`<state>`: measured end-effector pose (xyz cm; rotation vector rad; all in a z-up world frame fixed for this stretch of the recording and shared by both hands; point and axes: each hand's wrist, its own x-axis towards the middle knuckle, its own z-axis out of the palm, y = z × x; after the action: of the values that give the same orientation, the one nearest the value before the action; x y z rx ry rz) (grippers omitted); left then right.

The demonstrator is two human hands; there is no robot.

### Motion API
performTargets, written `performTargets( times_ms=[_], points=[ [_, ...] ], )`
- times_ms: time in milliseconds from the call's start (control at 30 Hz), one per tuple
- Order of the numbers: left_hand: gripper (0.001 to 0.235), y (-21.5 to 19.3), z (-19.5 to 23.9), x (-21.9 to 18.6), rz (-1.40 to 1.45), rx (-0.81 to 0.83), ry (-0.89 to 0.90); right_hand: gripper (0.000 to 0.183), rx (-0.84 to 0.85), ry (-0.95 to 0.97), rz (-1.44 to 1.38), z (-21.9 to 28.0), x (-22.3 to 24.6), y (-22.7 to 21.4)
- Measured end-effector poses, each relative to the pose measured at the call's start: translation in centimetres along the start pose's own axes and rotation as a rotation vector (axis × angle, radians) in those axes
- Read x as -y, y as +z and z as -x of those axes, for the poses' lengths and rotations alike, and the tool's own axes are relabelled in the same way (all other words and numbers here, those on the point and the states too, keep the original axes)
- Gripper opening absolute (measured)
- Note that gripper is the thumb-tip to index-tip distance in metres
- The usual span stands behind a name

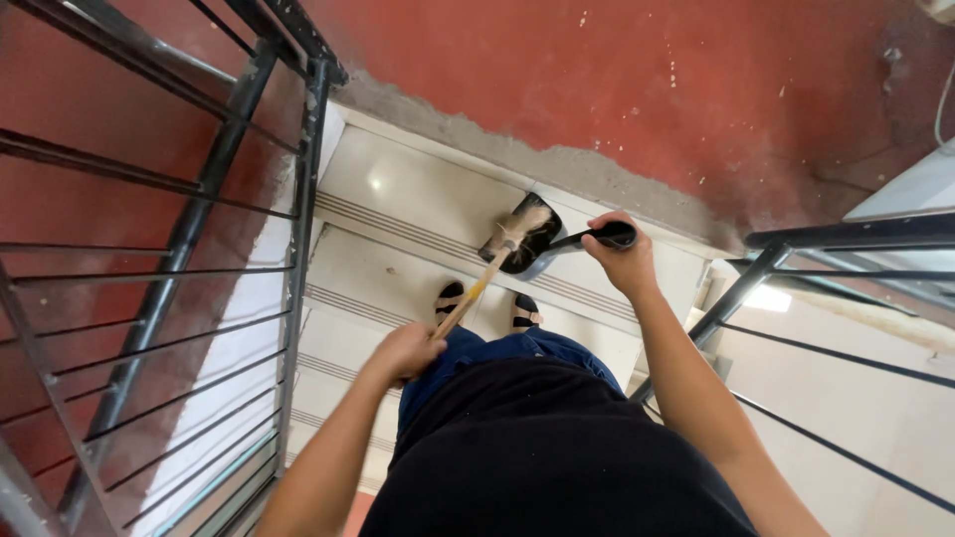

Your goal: Sweeping dust and debris from an indoor stairwell into a dustpan.

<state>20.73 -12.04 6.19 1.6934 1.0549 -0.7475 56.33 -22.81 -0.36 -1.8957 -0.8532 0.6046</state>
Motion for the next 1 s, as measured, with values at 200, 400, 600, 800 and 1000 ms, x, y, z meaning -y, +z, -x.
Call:
performTargets(
  times_ms=[200,400,600,800,1000],
  points=[
    [0.048,-2.1,5.2,6.9,0.680,-0.210,-0.121,0.023,-0.054,0.031,-0.092,0.7,0.0,-4.6],
    [0.042,0.4,-6.7,14.0,0.277,-0.623,-0.370,0.025,-0.058,-0.004,-0.047,3.1,-1.7,-9.2],
    [0.034,8.5,-19.4,4.9,0.132,-0.420,-0.250,0.025,-0.045,0.029,0.050,2.9,-2.7,-12.1],
    [0.051,12.1,-11.0,-4.0,0.399,-0.073,0.000,0.026,0.001,0.001,0.041,1.2,-3.3,-13.1],
    [0.056,6.9,-1.9,5.2,0.833,-0.227,-0.183,0.029,0.002,-0.026,-0.024,1.2,-3.6,-15.0]
  ],
)
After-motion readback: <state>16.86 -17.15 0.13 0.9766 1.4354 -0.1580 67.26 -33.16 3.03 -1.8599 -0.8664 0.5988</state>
